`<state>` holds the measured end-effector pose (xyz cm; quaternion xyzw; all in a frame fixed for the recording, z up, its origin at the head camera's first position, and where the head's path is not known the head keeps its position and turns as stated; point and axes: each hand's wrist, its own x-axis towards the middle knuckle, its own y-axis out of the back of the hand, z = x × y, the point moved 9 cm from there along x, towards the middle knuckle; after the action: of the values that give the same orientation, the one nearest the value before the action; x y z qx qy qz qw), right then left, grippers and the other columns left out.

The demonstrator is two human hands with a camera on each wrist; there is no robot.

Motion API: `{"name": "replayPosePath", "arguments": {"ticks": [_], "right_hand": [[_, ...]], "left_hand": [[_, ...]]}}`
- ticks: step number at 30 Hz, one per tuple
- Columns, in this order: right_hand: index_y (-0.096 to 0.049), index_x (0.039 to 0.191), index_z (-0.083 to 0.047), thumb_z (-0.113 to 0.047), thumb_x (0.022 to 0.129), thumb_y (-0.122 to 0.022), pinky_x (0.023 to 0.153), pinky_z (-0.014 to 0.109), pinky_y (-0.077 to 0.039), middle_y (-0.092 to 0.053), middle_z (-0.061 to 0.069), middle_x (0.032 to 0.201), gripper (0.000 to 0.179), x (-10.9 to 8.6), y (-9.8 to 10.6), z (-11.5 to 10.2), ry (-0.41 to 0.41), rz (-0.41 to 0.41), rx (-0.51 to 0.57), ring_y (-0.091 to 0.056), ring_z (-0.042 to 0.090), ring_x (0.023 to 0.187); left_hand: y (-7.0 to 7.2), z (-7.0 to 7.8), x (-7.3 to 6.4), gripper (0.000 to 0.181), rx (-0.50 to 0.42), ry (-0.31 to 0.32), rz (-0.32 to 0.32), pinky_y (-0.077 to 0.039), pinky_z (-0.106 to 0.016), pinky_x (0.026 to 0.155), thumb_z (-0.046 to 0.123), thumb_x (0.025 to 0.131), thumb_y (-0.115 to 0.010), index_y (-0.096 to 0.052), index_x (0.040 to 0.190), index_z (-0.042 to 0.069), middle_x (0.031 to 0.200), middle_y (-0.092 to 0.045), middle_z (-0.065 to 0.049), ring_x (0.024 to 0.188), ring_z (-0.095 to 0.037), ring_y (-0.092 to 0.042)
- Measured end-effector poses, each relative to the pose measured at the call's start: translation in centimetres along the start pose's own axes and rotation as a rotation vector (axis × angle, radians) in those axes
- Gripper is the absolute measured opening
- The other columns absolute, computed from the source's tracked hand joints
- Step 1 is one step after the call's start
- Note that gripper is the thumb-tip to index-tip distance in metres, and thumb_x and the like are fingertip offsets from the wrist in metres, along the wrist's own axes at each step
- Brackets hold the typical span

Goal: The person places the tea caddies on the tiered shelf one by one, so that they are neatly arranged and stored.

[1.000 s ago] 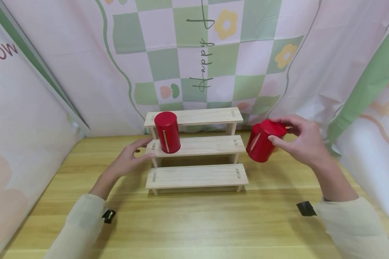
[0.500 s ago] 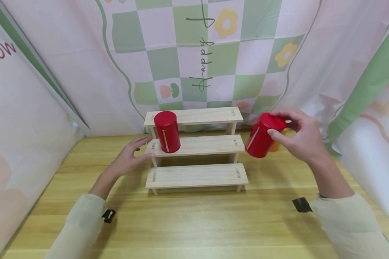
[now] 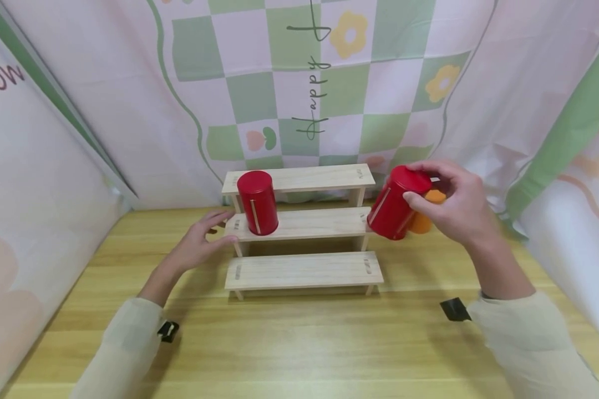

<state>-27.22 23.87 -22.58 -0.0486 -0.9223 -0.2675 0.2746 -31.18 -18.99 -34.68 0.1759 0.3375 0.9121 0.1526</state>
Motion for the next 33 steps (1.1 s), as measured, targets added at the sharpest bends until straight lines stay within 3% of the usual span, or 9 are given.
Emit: {"name": "replayPosePath", "arguments": {"ticks": [10,17,26,33], "right_hand": [[-0.064,0.132,0.004,0.001,0.087,-0.075,0.082,0.01,-0.052,-0.061,0.017,0.129,0.046,0.6,-2.0,-1.6,0.032,-0.033,0.065,-0.06,0.014,0.104],[-0.066,0.132,0.002,-0.002,0.088,-0.076,0.078,0.015,-0.056,-0.062,0.017,0.13,0.045,1.1,-4.1,-2.1,0.041,-0.085,0.12,-0.063,0.019,0.099],[-0.069,0.13,0.0,-0.005,0.088,-0.079,0.082,0.015,-0.055,-0.065,0.012,0.129,0.043,2.0,-6.2,-2.7,0.078,-0.111,0.11,-0.063,0.019,0.101],[-0.069,0.13,0.0,-0.008,0.088,-0.08,0.082,0.014,-0.054,-0.065,0.013,0.129,0.044,2.7,-7.5,-2.5,0.048,-0.12,0.077,-0.061,0.024,0.108]], "left_hand": [[0.1,-0.2,-0.1,0.061,0.006,0.016,0.002,-0.047,-0.061,0.104,0.018,0.1,-0.07,-0.046,0.153,-0.002,0.154,-0.045,-0.025,0.125,-0.042,-0.053],[0.1,-0.3,0.0,0.061,-0.002,0.011,0.007,-0.047,-0.062,0.104,0.016,0.1,-0.069,-0.046,0.153,-0.002,0.154,-0.045,-0.025,0.125,-0.042,-0.053],[-0.1,-0.2,0.0,0.061,-0.011,0.012,-0.007,-0.047,-0.062,0.104,0.018,0.101,-0.069,-0.045,0.154,-0.002,0.154,-0.045,-0.025,0.125,-0.041,-0.053],[-0.1,-0.3,0.0,0.061,-0.029,0.017,-0.009,-0.046,-0.063,0.105,0.017,0.101,-0.068,-0.044,0.154,-0.002,0.154,-0.044,-0.025,0.125,-0.042,-0.052]]}}
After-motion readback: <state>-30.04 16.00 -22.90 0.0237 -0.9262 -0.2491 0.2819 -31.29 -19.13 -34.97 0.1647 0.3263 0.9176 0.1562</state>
